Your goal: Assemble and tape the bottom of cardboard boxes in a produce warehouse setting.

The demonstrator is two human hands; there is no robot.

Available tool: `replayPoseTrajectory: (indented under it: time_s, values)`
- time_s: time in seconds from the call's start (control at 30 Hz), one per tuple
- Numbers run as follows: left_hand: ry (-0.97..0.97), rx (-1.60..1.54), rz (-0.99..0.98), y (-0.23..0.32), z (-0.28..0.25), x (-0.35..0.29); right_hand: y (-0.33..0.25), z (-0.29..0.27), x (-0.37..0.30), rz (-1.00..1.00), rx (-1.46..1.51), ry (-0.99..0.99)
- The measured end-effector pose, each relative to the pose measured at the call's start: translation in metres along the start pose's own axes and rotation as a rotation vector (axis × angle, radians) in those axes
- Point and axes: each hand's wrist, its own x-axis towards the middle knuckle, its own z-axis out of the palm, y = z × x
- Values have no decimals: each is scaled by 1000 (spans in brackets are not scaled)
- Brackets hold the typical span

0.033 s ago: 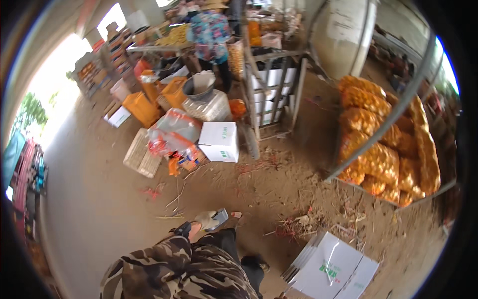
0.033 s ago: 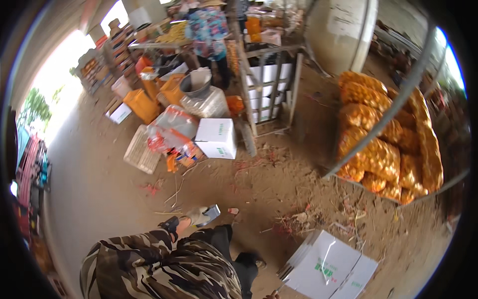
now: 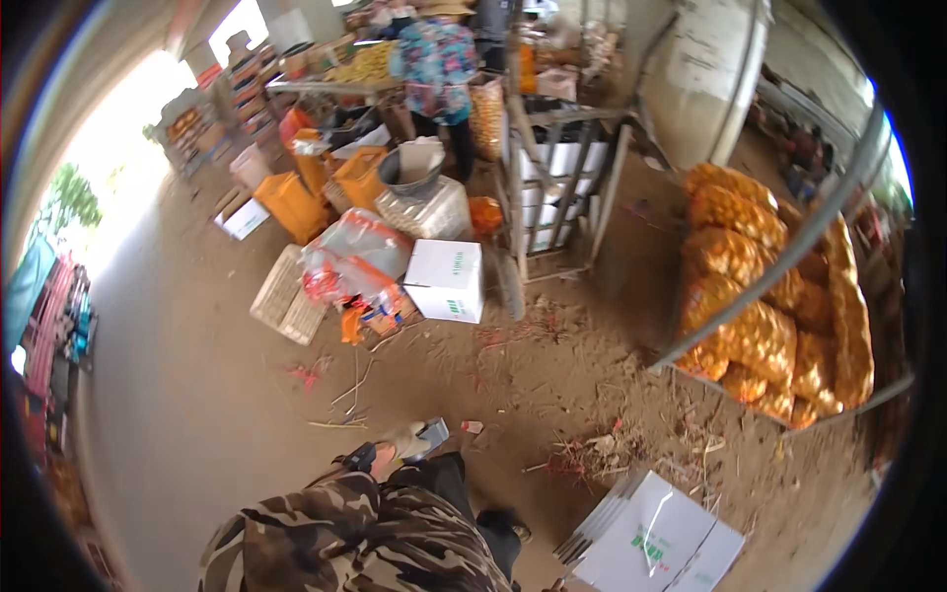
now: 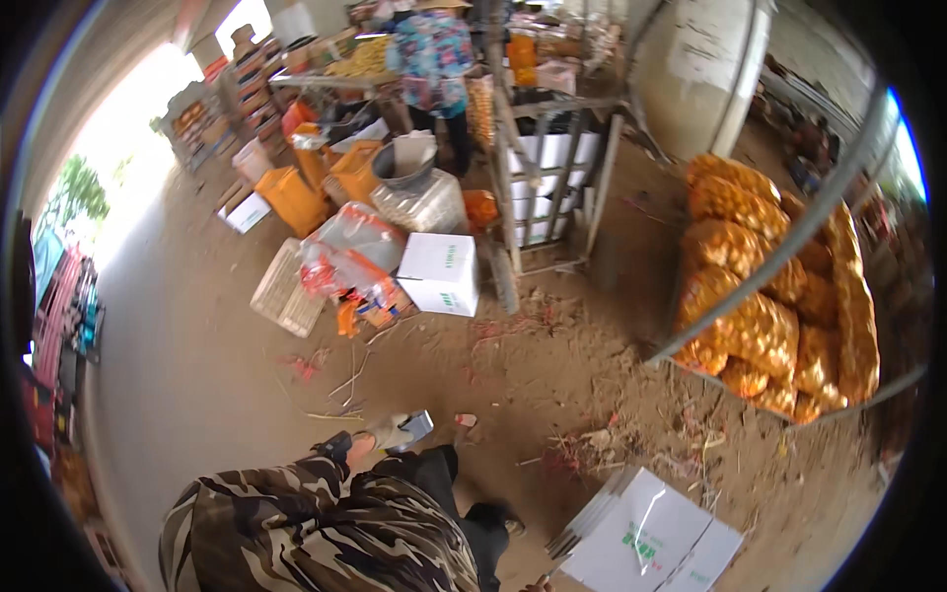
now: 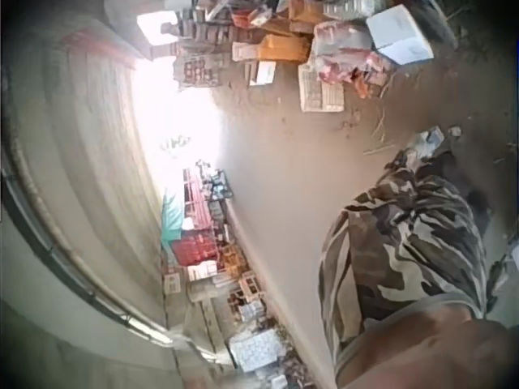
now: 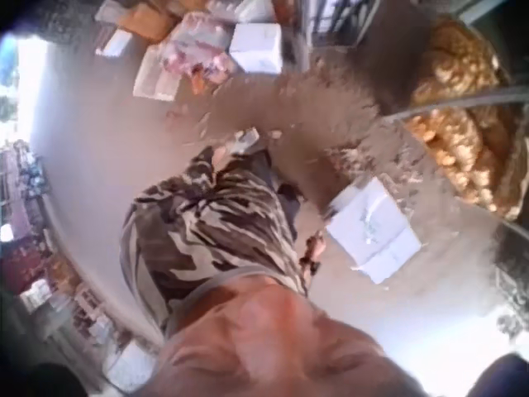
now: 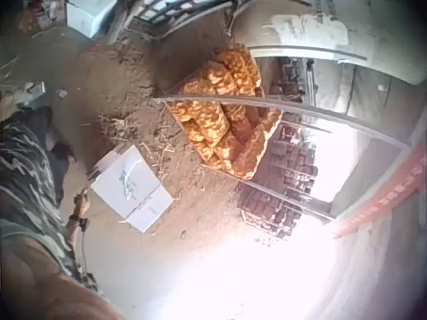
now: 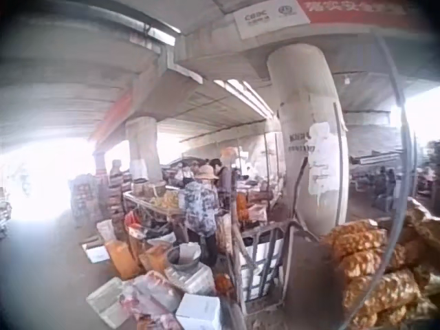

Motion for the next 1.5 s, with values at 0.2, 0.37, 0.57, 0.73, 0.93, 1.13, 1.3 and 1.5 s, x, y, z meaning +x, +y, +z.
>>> replayPoseTrajectory:
  time_s: [0.2, 0.37, 0.57, 0.73, 0.93, 1.13, 1.3, 1.5]
  values:
    - [110, -236, -152, -192, 18, 7, -148, 146, 98, 30, -174, -215]
    - [72, -397, -343, -267, -44, -5, -286, 323, 161, -95, -375, -449]
    - [169, -701, -439, -335, -101, -24, -414, 565, 183, -266, -612, -776]
    - [344, -934, -682, -360, -100, -51, -495, 742, 178, -394, -783, -955]
    - [289, -1083, -1033, -361, -58, -57, -545, 878, 216, -494, -913, -1003]
    - [360, -1411, -1316, -296, -16, -62, -579, 1003, 268, -620, -910, -1071]
    - [268, -1462, -1378, -331, -7, -45, -546, 1121, 125, -478, -1073, -1123]
    - [446, -1596, -1336, -432, -39, -50, -553, 1197, 34, -223, -1087, -955]
